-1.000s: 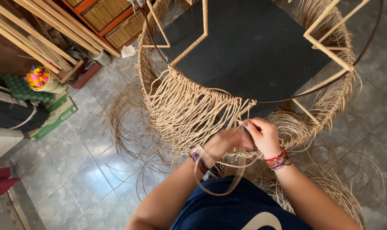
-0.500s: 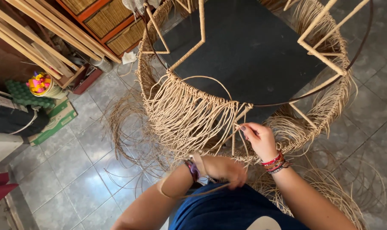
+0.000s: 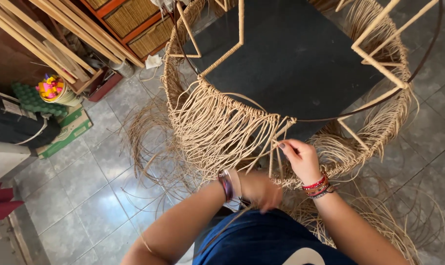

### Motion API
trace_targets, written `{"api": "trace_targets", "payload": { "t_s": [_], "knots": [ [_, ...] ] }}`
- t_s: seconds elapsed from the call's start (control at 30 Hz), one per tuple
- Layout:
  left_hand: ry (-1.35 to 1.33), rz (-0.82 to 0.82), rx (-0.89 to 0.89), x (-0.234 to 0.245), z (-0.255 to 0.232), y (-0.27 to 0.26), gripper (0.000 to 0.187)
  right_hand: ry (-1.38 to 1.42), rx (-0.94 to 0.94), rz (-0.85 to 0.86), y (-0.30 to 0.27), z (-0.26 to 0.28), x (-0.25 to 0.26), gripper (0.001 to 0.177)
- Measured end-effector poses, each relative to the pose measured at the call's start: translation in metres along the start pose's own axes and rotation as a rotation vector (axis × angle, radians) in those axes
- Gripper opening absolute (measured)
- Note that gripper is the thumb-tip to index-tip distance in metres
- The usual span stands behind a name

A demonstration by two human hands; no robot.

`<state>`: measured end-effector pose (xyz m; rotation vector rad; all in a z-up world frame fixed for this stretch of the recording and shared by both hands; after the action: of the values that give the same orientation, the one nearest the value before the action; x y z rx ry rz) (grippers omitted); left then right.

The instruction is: Weaving natural fibers onto a circular frame to create a decorative furniture piece

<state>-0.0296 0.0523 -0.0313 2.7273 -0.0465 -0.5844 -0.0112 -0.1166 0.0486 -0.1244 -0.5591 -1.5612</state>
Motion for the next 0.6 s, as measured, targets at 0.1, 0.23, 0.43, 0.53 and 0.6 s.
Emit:
{"api": "trace_targets", "payload": {
  "t_s": [0.1, 0.23, 0.43, 0.53, 0.6],
  "knots": [
    [0.361, -0.335, 0.761, -0.024, -0.048, -0.007, 0.036, 0.012, -0.001, 0.007, 0.000, -0.004, -0.001, 0.011],
    [0.095, -0.863, 0.495, 0.007, -0.070, 0.013, 0.027, -0.018, 0.040, 0.013, 0.004, 0.004, -0.003, 0.012],
    [0.348, -0.278, 0.592, -0.004, -0.027, 0.001, 0.032, 0.034, -0.013, 0.016, 0.000, -0.008, -0.003, 0.013],
    [-0.084, -0.820, 0.231, 0.016, -0.040, 0.002, 0.024, 0.036, 0.017, 0.017, 0.000, -0.007, -0.006, 0.014],
    [0.675, -0.258, 0.528, -0.002, -0.052, -0.006, 0.029, 0.066, 0.014, 0.000, 0.001, -0.007, -0.009, 0.012]
  ]
}}
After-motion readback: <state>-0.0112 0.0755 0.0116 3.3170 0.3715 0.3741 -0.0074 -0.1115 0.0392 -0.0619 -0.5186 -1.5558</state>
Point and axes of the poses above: each hand's wrist, its own y-axis towards the middle knuckle, its own x-axis out of the back of the hand, z = x × y, the point moved 2 cm from there along y, towards the middle knuckle, and after that the axes turned 10 degrees about x, right-handed, at the moved point
